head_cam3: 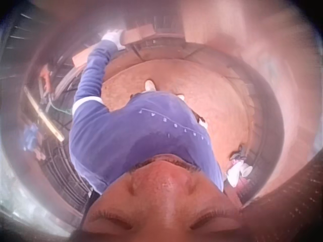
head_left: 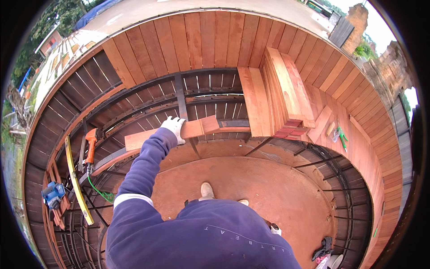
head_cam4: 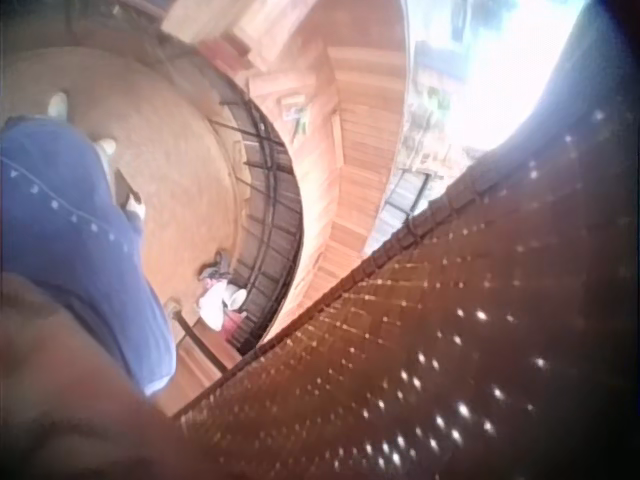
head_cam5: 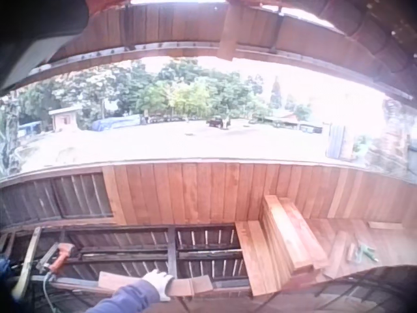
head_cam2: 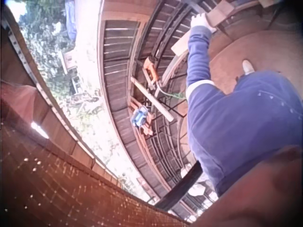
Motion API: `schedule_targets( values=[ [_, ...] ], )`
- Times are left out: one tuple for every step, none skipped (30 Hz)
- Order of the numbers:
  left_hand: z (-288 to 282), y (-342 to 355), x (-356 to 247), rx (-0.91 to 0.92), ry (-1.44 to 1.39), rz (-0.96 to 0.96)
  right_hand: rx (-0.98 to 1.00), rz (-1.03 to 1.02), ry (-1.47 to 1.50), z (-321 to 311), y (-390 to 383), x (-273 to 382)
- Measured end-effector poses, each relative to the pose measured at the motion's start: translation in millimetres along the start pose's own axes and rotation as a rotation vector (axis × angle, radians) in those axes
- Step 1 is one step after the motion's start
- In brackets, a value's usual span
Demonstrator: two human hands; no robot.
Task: The person uses a hand saw to cut a wooden plank on a curved roof structure. They then fit the cut plank into place and use a spirit level to check its alignment. Finally, they use a nail gun to secure the plank to the roof frame.
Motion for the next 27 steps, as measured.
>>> schedule_targets(
  values=[
    [-1, 0, 0, 0.011, 0.013, -0.011, -0.008, -0.012, -0.007, -3, -9, 11],
    [-3, -1, 0, 0.009, 0.016, -0.007, -0.017, -0.024, -0.016, -7, -19, 18],
    [-1, -1, 4, -0.003, -0.001, -0.004, -0.016, -0.041, -0.02, -6, -32, 45],
    [2, -1, 8, -0.014, -0.017, 0.0, -0.005, 0.087, 0.073, -13, -50, 58],
    [-1, 0, 6, -0.029, -0.035, 0.014, -0.034, 0.021, 0.061, -15, -55, 67],
    [-14, -3, -4, -0.011, -0.037, 0.019, -0.066, -0.033, 0.045, -18, -64, 75],
    [-25, 1, -10, -0.063, -0.05, 0.035, -0.098, -0.085, 0.029, -20, -74, 83],
    [-31, -4, -12, -0.115, -0.062, 0.029, -0.043, -0.048, 0.064, -23, -83, 105],
    [-38, -8, -15, -0.165, -0.076, 0.025, 0.009, -0.007, 0.097, -29, -100, 136],
    [-42, -7, -23, -0.137, -0.08, 0.029, 0.055, 0.035, 0.125, -37, -119, 168],
    [-44, -2, -34, -0.123, -0.086, 0.042, 0.076, -0.018, 0.128, -41, -126, 187],
    [-39, 6, -41, -0.08, -0.065, 0.031, 0.099, -0.073, 0.133, -43, -131, 206],
    [-31, 19, -48, -0.037, -0.041, 0.025, 0.134, -0.131, 0.146, -48, -140, 230],
    [-23, 29, -51, 0.0, -0.017, 0.002, 0.18, -0.164, 0.184, -51, -144, 243],
    [-17, 37, -52, -0.015, 0.002, 0.03, 0.225, -0.198, 0.224, -55, -149, 257],
    [-11, 42, -51, -0.03, 0.021, 0.033, 0.288, -0.2, 0.288, -57, -151, 261],
    [-7, 47, -49, -0.045, 0.039, 0.034, 0.351, -0.202, 0.351, -60, -155, 267],
    [-7, 45, -47, -0.025, 0.056, 0.016, 0.365, -0.247, 0.404, -74, -169, 292],
    [-10, 42, -44, -0.003, 0.072, -0.006, 0.397, -0.255, 0.449, -86, -181, 311],
    [-9, 42, -46, 0.026, 0.093, -0.012, 0.413, -0.286, 0.466, -99, -193, 325],
    [-9, 40, -48, 0.018, 0.094, -0.015, 0.429, -0.322, 0.482, -110, -204, 339],
    [-12, 39, -50, 0.004, 0.093, -0.019, 0.453, -0.388, 0.48, -120, -212, 352],
    [-14, 38, -51, -0.012, 0.091, -0.028, 0.461, -0.368, 0.484, -131, -220, 361],
    [-12, 39, -50, -0.01, 0.104, -0.041, 0.469, -0.401, 0.5, -141, -225, 368],
    [-12, 39, -51, 0.005, 0.122, -0.038, 0.478, -0.437, 0.516, -151, -229, 375],
    [-12, 39, -52, 0.02, 0.14, -0.036, 0.495, -0.44, 0.526, -161, -235, 383],
    [-15, 42, -54, 0.031, 0.162, -0.026, 0.482, -0.439, 0.502, -171, -239, 386]
  ],
)
Point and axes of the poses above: each hand's wrist, its own y-axis towards the middle knuckle, its own z-axis out of the palm, x = y × z, the point moved 9 cm from there along y, towards the middle knuckle, and after that the axes turned 3 degrees about -y, right-handed, at the moved point
